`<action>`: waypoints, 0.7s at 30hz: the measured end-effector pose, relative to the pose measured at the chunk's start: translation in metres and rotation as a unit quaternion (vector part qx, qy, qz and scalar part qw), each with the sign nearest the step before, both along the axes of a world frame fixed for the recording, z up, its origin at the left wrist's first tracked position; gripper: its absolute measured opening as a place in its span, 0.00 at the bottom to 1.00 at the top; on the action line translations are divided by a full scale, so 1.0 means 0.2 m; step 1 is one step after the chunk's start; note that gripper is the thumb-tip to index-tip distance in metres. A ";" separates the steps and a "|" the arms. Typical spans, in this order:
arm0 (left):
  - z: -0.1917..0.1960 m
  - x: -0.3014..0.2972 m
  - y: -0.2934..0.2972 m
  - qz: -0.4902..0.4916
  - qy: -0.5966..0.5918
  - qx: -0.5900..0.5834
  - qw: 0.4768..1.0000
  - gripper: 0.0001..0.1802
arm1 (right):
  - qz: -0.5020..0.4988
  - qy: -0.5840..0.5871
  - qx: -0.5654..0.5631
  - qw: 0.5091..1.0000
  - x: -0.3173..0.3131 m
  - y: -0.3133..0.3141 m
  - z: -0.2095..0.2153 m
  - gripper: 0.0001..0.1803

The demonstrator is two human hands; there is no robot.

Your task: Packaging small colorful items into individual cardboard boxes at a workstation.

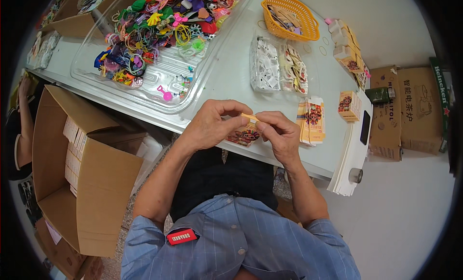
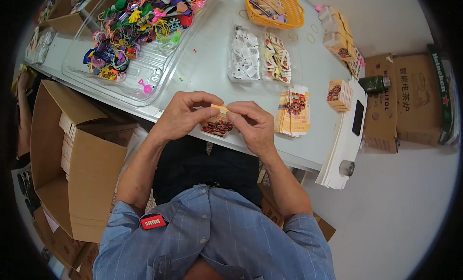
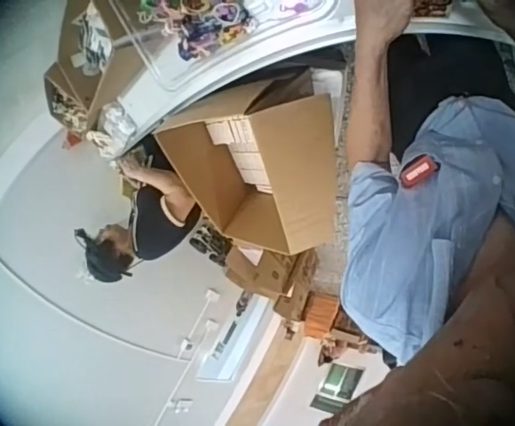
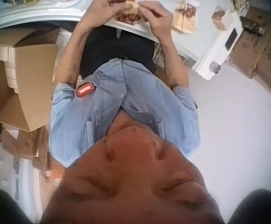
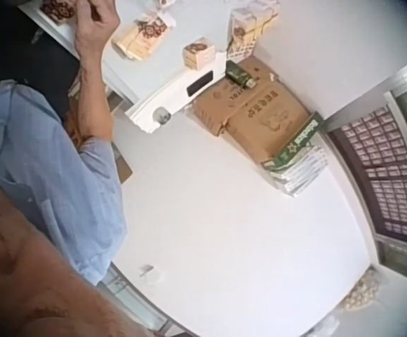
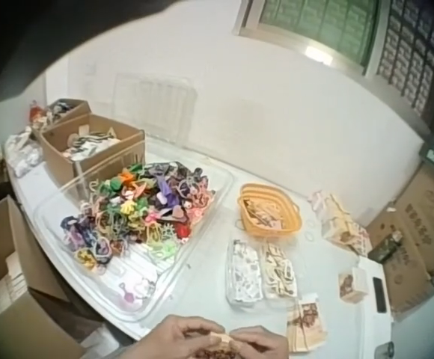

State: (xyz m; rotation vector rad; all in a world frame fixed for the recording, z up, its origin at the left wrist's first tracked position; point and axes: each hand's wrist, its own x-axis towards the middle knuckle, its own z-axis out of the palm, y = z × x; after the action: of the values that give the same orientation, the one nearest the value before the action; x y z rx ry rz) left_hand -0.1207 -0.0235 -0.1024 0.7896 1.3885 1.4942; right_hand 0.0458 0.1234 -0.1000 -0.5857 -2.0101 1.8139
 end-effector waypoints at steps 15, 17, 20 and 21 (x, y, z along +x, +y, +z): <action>-0.02 -0.01 0.00 -0.001 0.064 0.030 0.998 0.10 | 0.001 0.009 -0.033 0.999 0.00 0.00 0.00 0.08; -0.03 -0.01 -0.01 -0.010 0.054 0.040 0.998 0.10 | 0.008 0.014 -0.028 0.999 0.01 0.00 -0.01 0.08; -0.06 -0.01 -0.03 -0.012 0.030 0.063 0.997 0.11 | 0.019 0.023 -0.021 0.999 0.01 0.01 -0.03 0.09; -0.07 -0.01 -0.04 -0.005 0.017 0.077 0.997 0.11 | 0.022 0.031 -0.025 0.999 0.01 0.01 -0.04 0.09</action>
State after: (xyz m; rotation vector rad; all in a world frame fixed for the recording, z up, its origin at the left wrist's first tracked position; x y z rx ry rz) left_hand -0.1223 -0.0315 -0.1163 0.9192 1.3034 1.6000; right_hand 0.0486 0.1256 -0.1078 -0.4955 -1.9577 1.8886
